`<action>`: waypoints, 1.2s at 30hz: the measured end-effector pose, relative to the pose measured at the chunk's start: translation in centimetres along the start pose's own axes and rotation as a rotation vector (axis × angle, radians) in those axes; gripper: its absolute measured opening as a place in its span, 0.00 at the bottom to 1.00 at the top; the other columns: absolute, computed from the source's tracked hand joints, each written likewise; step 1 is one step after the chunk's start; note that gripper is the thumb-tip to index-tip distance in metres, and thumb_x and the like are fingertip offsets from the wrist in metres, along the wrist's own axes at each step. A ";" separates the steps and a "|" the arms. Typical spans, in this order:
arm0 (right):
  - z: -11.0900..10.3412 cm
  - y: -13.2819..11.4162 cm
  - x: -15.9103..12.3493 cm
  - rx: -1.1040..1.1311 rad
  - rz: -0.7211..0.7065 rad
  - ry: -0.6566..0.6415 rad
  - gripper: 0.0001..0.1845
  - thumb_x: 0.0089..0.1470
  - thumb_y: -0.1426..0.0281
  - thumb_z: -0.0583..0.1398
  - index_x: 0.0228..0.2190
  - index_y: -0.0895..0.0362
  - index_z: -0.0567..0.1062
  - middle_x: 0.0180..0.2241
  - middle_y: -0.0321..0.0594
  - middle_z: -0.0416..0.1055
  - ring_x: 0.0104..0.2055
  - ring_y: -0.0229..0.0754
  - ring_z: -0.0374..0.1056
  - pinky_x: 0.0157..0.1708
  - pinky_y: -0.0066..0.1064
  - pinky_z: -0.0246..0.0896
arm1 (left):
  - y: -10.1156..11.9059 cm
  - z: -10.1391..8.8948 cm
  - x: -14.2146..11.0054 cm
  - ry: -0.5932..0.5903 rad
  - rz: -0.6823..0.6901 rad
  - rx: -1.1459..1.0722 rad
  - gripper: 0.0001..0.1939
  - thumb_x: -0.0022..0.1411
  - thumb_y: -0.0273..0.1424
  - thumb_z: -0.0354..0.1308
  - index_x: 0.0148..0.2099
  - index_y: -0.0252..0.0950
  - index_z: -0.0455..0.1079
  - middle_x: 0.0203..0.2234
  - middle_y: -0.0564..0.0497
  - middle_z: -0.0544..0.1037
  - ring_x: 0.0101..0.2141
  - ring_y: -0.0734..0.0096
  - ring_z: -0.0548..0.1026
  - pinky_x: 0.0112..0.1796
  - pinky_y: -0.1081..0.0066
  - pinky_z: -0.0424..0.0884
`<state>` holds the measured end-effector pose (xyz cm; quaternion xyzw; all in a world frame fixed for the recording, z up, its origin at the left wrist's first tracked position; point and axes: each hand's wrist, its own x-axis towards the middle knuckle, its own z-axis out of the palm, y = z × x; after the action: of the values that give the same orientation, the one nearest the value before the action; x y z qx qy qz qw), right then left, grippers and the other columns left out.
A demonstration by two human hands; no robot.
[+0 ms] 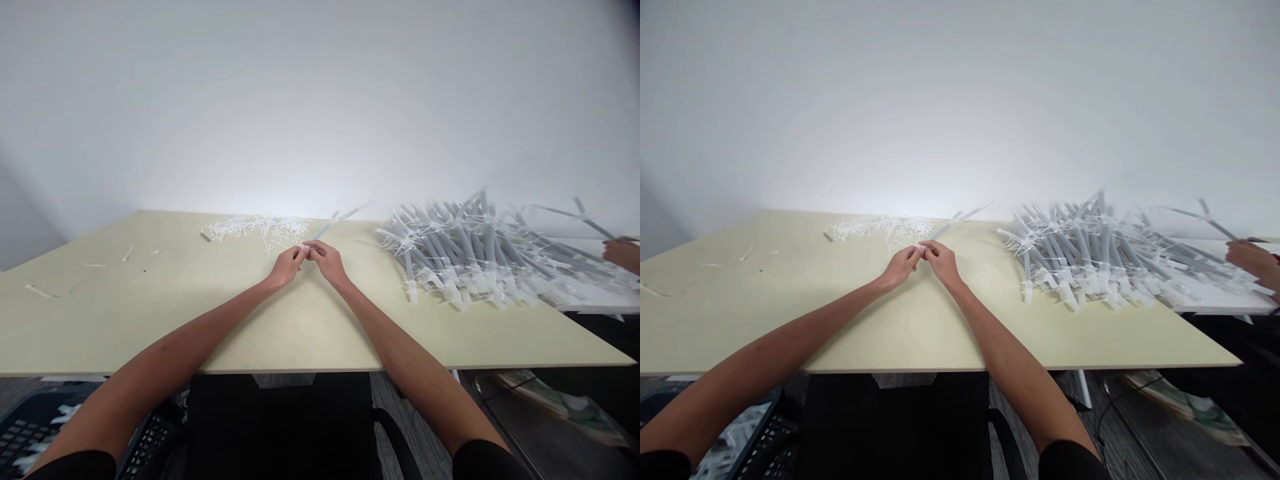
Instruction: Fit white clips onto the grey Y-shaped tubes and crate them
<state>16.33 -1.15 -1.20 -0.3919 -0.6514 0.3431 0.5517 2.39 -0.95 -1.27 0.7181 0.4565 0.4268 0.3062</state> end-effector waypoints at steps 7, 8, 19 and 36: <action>0.8 -1.6 0.3 0.485 0.183 0.165 0.25 0.47 0.62 0.61 0.47 0.54 0.63 0.31 0.37 0.73 0.33 0.38 0.70 0.37 0.33 0.67 | 1.6 0.9 -1.1 0.150 0.031 0.049 0.15 0.63 0.44 0.45 0.39 0.37 0.59 0.33 0.50 0.72 0.31 0.69 0.69 0.31 0.71 0.61; 0.7 -1.7 0.4 0.514 0.204 0.143 0.23 0.47 0.61 0.61 0.45 0.56 0.65 0.31 0.39 0.73 0.33 0.39 0.71 0.37 0.33 0.67 | 1.8 1.1 -1.3 0.153 0.051 0.059 0.14 0.63 0.43 0.45 0.40 0.37 0.58 0.35 0.49 0.72 0.33 0.69 0.70 0.32 0.71 0.61; -0.5 -1.7 0.5 0.542 0.259 -0.006 0.17 0.45 0.60 0.62 0.37 0.57 0.71 0.32 0.41 0.73 0.37 0.40 0.71 0.42 0.32 0.64 | 2.4 1.3 -2.0 0.184 0.065 0.106 0.13 0.63 0.42 0.45 0.42 0.39 0.57 0.43 0.47 0.71 0.40 0.64 0.71 0.36 0.68 0.62; -0.8 -1.7 0.6 0.426 0.223 0.006 0.12 0.41 0.65 0.65 0.28 0.58 0.72 0.27 0.37 0.68 0.29 0.34 0.63 0.33 0.28 0.62 | 2.1 -0.3 -1.2 0.174 0.129 0.156 0.10 0.62 0.40 0.47 0.38 0.39 0.61 0.34 0.51 0.71 0.33 0.69 0.68 0.34 0.70 0.62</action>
<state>16.87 -1.36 0.71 -0.3372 -0.5153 0.5306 0.5825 2.71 -2.89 0.22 0.7278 0.4660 0.4697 0.1806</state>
